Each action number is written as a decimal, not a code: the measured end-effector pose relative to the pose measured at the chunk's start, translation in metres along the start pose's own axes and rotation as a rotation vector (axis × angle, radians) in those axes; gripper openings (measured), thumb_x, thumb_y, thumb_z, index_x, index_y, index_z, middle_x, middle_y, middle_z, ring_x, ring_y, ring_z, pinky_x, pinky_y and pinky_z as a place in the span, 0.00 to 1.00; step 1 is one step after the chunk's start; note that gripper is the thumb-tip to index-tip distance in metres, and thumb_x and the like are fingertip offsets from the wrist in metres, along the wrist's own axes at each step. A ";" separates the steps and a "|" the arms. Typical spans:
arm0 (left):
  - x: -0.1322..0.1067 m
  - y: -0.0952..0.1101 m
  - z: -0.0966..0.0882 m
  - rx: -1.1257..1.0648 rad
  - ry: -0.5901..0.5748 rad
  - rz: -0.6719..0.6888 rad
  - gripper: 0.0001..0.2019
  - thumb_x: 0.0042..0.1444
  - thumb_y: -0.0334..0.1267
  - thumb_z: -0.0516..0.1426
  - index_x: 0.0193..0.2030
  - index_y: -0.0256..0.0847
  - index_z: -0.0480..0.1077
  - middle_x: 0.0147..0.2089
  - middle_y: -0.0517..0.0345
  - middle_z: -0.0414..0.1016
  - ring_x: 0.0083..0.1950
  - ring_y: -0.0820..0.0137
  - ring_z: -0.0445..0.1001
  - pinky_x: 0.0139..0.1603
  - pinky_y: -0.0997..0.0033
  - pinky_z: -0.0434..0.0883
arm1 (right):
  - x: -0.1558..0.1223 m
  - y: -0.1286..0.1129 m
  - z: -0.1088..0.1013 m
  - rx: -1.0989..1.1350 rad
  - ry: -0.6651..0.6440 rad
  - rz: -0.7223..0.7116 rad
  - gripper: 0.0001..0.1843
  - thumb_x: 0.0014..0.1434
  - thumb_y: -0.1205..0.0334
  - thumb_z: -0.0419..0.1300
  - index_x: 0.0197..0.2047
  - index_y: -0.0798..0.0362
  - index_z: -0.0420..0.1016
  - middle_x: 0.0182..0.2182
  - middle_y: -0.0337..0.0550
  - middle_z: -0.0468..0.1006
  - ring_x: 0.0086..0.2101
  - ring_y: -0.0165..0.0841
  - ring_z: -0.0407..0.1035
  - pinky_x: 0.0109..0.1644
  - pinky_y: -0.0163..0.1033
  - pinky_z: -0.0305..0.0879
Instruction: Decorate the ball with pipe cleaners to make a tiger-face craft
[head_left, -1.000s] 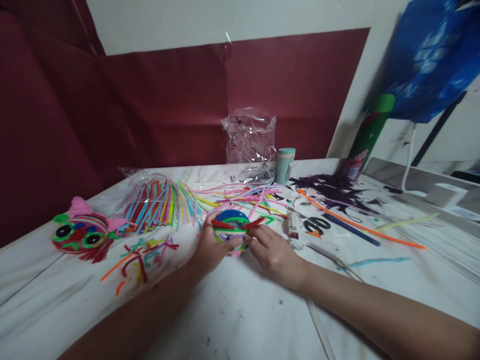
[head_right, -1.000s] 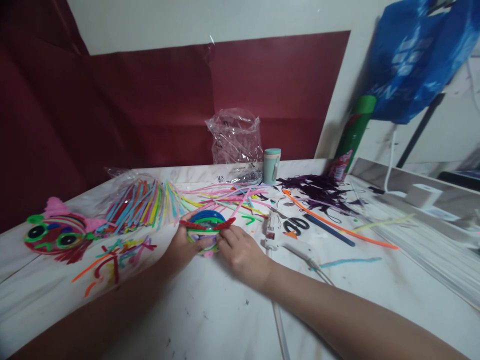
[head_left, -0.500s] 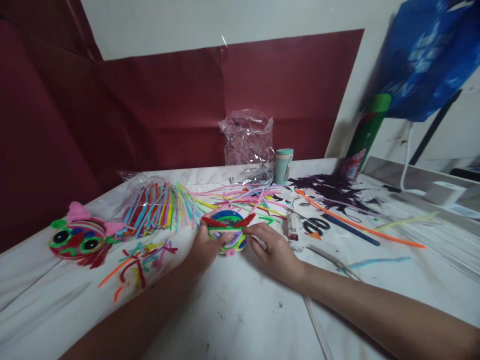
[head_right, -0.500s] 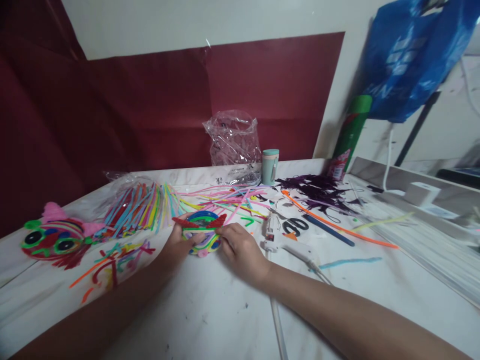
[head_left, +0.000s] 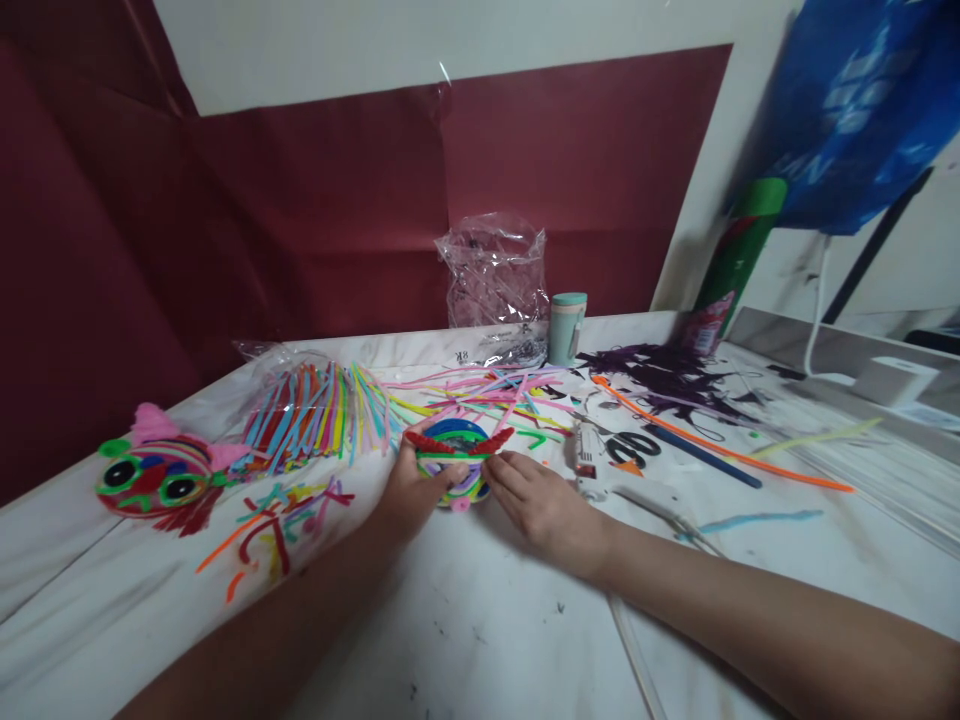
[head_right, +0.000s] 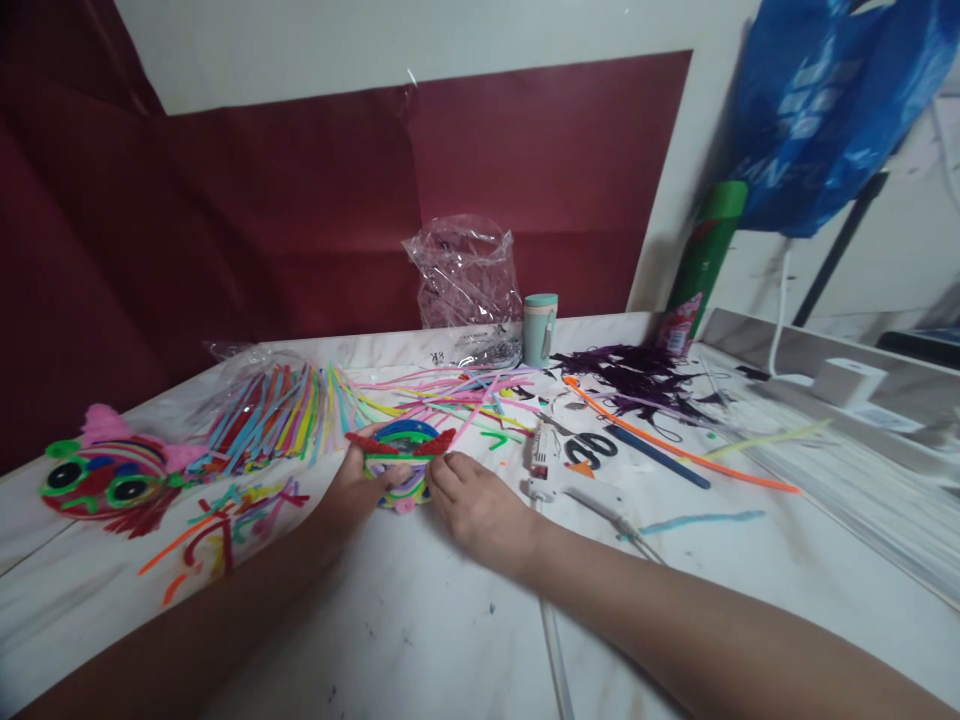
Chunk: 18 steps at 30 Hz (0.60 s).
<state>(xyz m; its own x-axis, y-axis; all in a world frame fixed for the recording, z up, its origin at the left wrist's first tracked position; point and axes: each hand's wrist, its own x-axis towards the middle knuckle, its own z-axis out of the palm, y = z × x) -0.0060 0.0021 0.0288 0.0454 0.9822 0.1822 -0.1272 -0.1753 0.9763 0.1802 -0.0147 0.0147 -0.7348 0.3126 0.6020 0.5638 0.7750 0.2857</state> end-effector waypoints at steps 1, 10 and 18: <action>0.000 -0.001 0.000 -0.009 -0.009 -0.003 0.37 0.36 0.35 0.68 0.56 0.47 0.61 0.47 0.54 0.77 0.48 0.61 0.76 0.51 0.57 0.72 | 0.000 0.000 0.001 0.014 0.006 0.013 0.19 0.61 0.76 0.46 0.50 0.62 0.72 0.42 0.60 0.77 0.41 0.43 0.69 0.45 0.49 0.73; 0.003 -0.006 -0.007 -0.001 0.004 -0.015 0.38 0.38 0.35 0.68 0.57 0.43 0.59 0.49 0.51 0.76 0.48 0.61 0.77 0.51 0.58 0.73 | -0.001 0.004 0.005 0.553 0.260 0.419 0.20 0.58 0.78 0.49 0.50 0.52 0.71 0.41 0.50 0.77 0.44 0.36 0.72 0.46 0.43 0.73; 0.001 -0.003 -0.007 -0.027 0.019 -0.047 0.40 0.37 0.36 0.69 0.58 0.43 0.58 0.46 0.52 0.78 0.44 0.61 0.78 0.50 0.56 0.73 | 0.002 0.005 0.002 0.633 0.237 0.394 0.20 0.57 0.77 0.49 0.46 0.52 0.76 0.40 0.51 0.76 0.42 0.36 0.72 0.44 0.43 0.72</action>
<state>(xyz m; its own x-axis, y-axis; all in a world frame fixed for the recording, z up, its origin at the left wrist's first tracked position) -0.0124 0.0038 0.0253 0.0329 0.9905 0.1338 -0.1525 -0.1273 0.9801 0.1807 -0.0090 0.0154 -0.3847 0.5595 0.7341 0.3919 0.8191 -0.4189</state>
